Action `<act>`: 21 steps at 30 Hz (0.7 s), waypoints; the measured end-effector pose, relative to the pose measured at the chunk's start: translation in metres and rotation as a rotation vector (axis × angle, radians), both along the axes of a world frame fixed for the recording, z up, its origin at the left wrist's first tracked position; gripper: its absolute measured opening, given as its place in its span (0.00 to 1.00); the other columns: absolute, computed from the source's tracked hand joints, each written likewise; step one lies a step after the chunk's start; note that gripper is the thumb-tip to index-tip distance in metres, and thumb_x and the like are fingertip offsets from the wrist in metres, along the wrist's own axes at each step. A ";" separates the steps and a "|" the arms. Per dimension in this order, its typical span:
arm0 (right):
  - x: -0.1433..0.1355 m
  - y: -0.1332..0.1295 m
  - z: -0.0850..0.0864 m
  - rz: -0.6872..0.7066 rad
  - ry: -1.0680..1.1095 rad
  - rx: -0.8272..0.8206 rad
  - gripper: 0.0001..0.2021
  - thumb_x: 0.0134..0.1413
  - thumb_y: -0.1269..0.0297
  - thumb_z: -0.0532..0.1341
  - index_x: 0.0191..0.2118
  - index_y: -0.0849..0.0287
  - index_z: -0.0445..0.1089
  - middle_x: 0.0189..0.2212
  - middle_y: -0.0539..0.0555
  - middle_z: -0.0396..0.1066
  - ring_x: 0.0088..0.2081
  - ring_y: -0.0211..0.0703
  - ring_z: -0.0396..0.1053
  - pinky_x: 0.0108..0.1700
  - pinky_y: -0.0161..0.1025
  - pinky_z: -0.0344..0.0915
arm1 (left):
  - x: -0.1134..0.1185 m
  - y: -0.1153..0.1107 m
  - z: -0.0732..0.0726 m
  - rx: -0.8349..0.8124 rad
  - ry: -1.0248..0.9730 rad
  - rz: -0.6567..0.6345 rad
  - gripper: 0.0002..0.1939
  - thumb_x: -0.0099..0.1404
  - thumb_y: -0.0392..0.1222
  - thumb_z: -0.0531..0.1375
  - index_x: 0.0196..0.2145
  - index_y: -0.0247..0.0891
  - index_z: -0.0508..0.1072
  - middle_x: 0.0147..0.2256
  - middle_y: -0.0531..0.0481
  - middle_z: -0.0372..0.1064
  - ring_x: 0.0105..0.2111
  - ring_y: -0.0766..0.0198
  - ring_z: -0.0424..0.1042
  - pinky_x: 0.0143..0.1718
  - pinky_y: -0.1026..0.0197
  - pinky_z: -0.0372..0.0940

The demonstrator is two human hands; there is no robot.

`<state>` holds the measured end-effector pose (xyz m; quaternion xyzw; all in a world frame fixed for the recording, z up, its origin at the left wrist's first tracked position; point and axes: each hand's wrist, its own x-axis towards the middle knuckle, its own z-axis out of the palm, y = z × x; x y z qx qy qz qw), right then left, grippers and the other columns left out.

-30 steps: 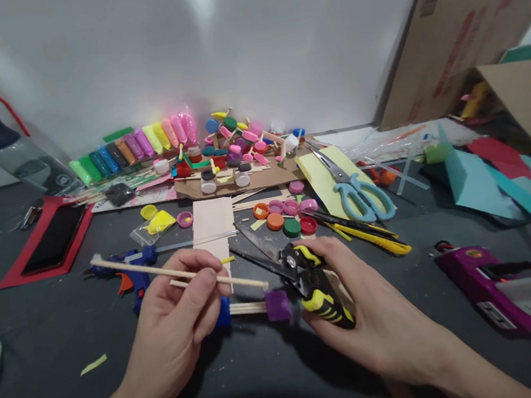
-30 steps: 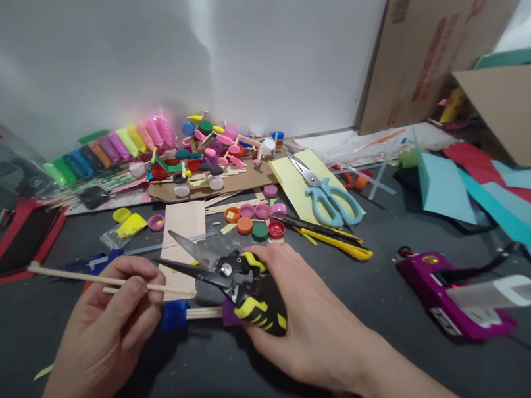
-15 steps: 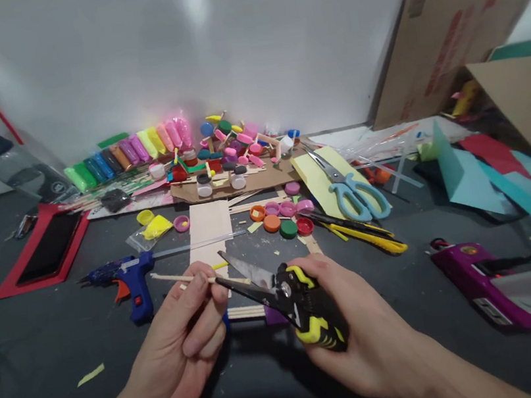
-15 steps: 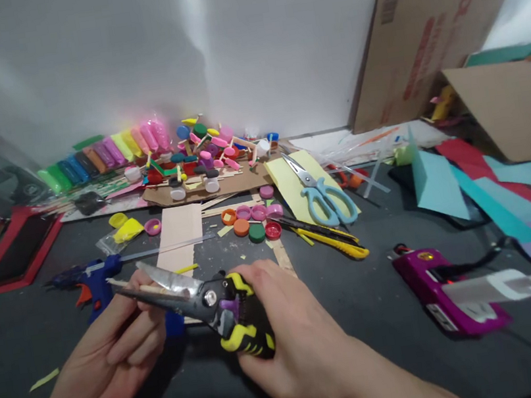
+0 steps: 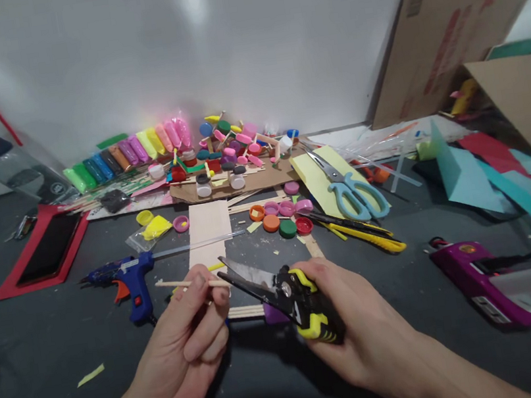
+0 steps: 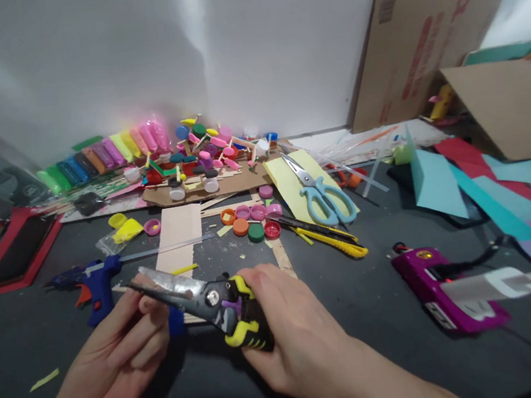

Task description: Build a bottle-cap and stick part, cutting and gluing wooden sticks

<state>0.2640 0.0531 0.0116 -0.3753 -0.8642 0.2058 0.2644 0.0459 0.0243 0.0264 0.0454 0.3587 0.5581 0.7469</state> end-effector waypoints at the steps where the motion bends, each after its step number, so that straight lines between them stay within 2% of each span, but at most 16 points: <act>1: 0.000 0.000 -0.001 -0.004 -0.001 -0.004 0.21 0.49 0.72 0.58 0.50 0.57 0.59 0.41 0.57 0.69 0.42 0.48 0.69 0.42 0.42 0.68 | 0.000 0.000 0.000 0.009 0.000 -0.006 0.13 0.49 0.39 0.75 0.27 0.36 0.74 0.21 0.59 0.69 0.13 0.84 0.34 0.13 0.74 0.39; 5: -0.002 -0.001 -0.002 0.004 0.012 -0.059 0.21 0.48 0.73 0.58 0.50 0.57 0.59 0.41 0.57 0.69 0.42 0.47 0.69 0.41 0.41 0.68 | 0.000 0.000 0.000 0.097 0.022 -0.045 0.10 0.53 0.42 0.72 0.30 0.38 0.77 0.23 0.57 0.71 0.13 0.84 0.33 0.13 0.72 0.36; 9: -0.006 -0.002 0.000 0.019 0.039 -0.064 0.23 0.45 0.74 0.59 0.49 0.56 0.59 0.40 0.54 0.69 0.40 0.46 0.68 0.41 0.41 0.67 | -0.001 -0.001 0.002 0.154 0.078 -0.055 0.09 0.54 0.42 0.72 0.30 0.39 0.77 0.21 0.58 0.70 0.13 0.83 0.32 0.14 0.71 0.34; 13: -0.011 -0.002 0.003 0.027 0.029 -0.046 0.25 0.42 0.74 0.60 0.50 0.56 0.59 0.39 0.54 0.66 0.40 0.47 0.66 0.40 0.41 0.67 | 0.000 -0.003 0.002 0.137 0.037 -0.072 0.10 0.54 0.42 0.72 0.26 0.38 0.75 0.17 0.61 0.65 0.13 0.82 0.31 0.14 0.70 0.33; 17: -0.014 -0.001 0.003 0.036 0.012 0.004 0.24 0.43 0.73 0.60 0.49 0.58 0.58 0.39 0.55 0.65 0.40 0.47 0.65 0.40 0.42 0.67 | 0.002 -0.003 0.000 0.103 -0.001 -0.068 0.13 0.50 0.42 0.74 0.26 0.36 0.74 0.14 0.63 0.60 0.13 0.81 0.31 0.14 0.70 0.33; 21: -0.013 -0.001 0.000 0.047 0.014 0.063 0.20 0.48 0.73 0.58 0.49 0.60 0.58 0.38 0.57 0.67 0.38 0.48 0.66 0.38 0.42 0.67 | 0.002 -0.004 -0.001 0.059 -0.008 -0.070 0.16 0.48 0.41 0.75 0.27 0.34 0.73 0.18 0.60 0.66 0.13 0.83 0.32 0.14 0.72 0.35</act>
